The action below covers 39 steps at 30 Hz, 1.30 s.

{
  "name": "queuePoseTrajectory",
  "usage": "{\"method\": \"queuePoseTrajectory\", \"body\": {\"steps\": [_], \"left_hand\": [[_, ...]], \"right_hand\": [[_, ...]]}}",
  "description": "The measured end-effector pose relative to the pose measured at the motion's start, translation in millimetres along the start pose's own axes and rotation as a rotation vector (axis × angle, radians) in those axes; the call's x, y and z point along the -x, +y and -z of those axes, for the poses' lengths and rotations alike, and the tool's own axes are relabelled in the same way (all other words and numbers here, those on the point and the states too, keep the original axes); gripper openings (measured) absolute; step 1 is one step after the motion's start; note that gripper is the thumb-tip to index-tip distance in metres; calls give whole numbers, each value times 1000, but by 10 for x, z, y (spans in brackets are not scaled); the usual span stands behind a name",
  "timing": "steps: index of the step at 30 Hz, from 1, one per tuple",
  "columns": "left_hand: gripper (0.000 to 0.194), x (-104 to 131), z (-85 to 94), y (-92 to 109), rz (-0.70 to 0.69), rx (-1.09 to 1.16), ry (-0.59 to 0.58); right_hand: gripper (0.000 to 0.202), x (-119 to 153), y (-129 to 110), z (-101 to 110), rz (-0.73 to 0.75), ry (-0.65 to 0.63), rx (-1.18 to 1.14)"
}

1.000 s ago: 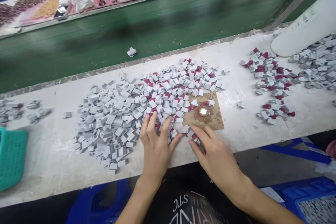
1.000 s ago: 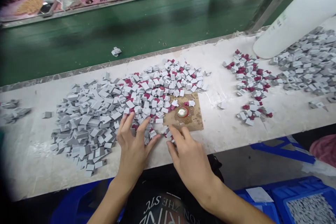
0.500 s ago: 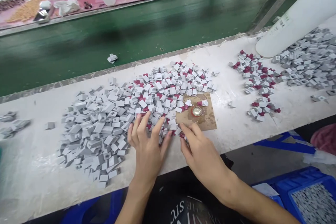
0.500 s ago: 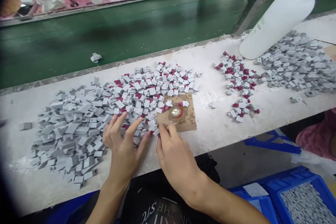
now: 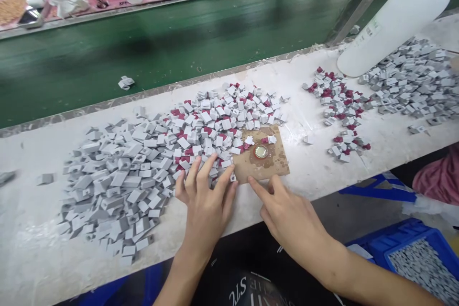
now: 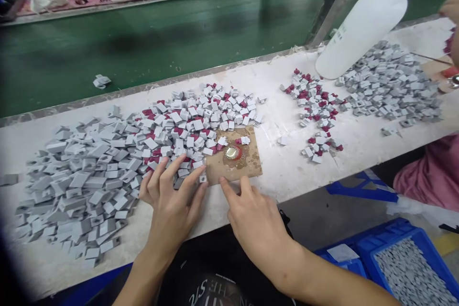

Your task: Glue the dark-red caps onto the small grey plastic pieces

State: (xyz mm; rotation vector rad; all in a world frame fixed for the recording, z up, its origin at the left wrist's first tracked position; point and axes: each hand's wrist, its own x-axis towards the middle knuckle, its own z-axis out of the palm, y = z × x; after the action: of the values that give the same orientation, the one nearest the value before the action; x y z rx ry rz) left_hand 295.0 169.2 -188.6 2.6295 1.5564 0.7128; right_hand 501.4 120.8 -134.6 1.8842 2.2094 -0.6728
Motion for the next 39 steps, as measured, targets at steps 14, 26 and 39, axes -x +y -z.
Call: {"method": "queuePoseTrajectory", "body": {"steps": [14,26,39], "left_hand": [[24,-519,-181,364,166,-99,67],[22,-666,-211,332,255,-52,78],[19,-679,-297,311,237,-43,89]], "right_hand": [[75,147,109,-131,25,94,-27],[76,138,106,-142,56,137,54],[45,-2,834,390,-140,271,-381]]}}
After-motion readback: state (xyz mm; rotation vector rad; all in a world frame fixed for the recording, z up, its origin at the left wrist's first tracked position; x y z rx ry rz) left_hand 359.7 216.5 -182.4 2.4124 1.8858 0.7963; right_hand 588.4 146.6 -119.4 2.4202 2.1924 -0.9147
